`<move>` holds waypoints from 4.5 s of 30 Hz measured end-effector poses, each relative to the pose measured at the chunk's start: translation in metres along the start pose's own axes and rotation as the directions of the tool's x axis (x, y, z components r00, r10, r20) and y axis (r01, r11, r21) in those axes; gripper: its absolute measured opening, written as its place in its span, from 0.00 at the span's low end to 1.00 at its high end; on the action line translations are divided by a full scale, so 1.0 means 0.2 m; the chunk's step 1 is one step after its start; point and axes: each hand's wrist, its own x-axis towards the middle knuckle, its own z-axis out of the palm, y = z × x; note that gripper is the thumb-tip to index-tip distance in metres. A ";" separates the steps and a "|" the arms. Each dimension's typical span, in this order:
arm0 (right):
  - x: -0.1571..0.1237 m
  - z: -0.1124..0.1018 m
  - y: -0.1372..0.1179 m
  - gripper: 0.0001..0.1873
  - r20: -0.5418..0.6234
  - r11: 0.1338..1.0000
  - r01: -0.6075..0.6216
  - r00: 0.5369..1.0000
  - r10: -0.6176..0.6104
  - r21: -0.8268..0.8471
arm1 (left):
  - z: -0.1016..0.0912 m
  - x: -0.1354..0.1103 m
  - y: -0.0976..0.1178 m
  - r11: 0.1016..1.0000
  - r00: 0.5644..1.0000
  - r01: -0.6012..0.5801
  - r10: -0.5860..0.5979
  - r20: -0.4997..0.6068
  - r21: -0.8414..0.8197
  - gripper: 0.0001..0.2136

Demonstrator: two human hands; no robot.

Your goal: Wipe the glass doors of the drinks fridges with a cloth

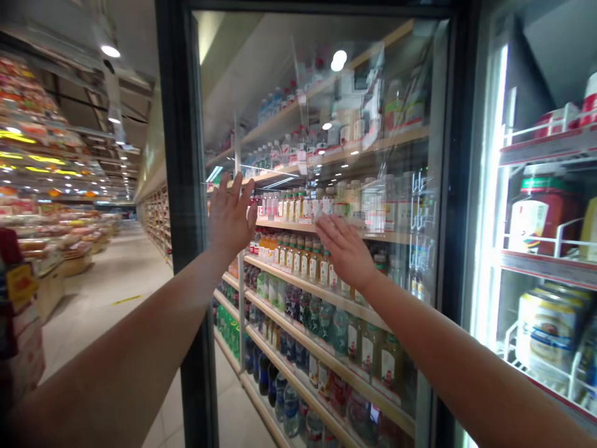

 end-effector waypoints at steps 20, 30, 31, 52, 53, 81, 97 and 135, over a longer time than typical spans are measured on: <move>-0.26 -0.23 0.40 0.29 -0.187 0.943 -0.324 0.934 0.305 -0.080 | 0.00 0.01 0.00 1.000 1.000 -0.009 0.010 -0.012 0.020 0.27; -0.21 -0.20 0.47 0.28 -0.282 0.898 -0.438 0.867 0.412 -0.037 | 0.01 0.00 0.00 0.999 0.999 -0.024 0.026 -0.038 0.037 0.27; -0.19 -0.20 0.45 0.27 -0.212 0.930 -0.366 0.911 0.353 -0.026 | 0.01 0.00 0.00 0.999 0.999 -0.025 0.026 -0.038 0.035 0.27; 0.12 -0.11 0.31 0.26 -0.047 0.999 -0.019 0.999 0.020 0.025 | 0.01 0.00 -0.01 1.000 1.000 -0.012 0.012 -0.008 0.005 0.27; 0.13 -0.10 0.28 0.26 0.042 0.995 0.087 0.995 -0.089 0.042 | 0.01 0.00 -0.01 1.000 1.000 -0.013 0.013 -0.005 0.005 0.27; 0.59 0.12 0.11 0.30 0.010 0.987 0.001 1.000 -0.002 0.163 | 0.04 0.00 -0.03 0.999 1.000 0.000 0.001 0.014 -0.037 0.30; 0.59 0.12 0.04 0.30 -0.052 0.965 -0.238 0.968 0.245 0.106 | 0.02 -0.01 -0.02 1.000 1.000 0.011 -0.011 0.004 0.001 0.28; 0.41 0.01 0.00 0.37 0.265 0.996 -0.017 0.964 -0.008 0.089 | 0.02 0.00 -0.05 0.999 1.000 -0.015 0.016 0.020 -0.033 0.30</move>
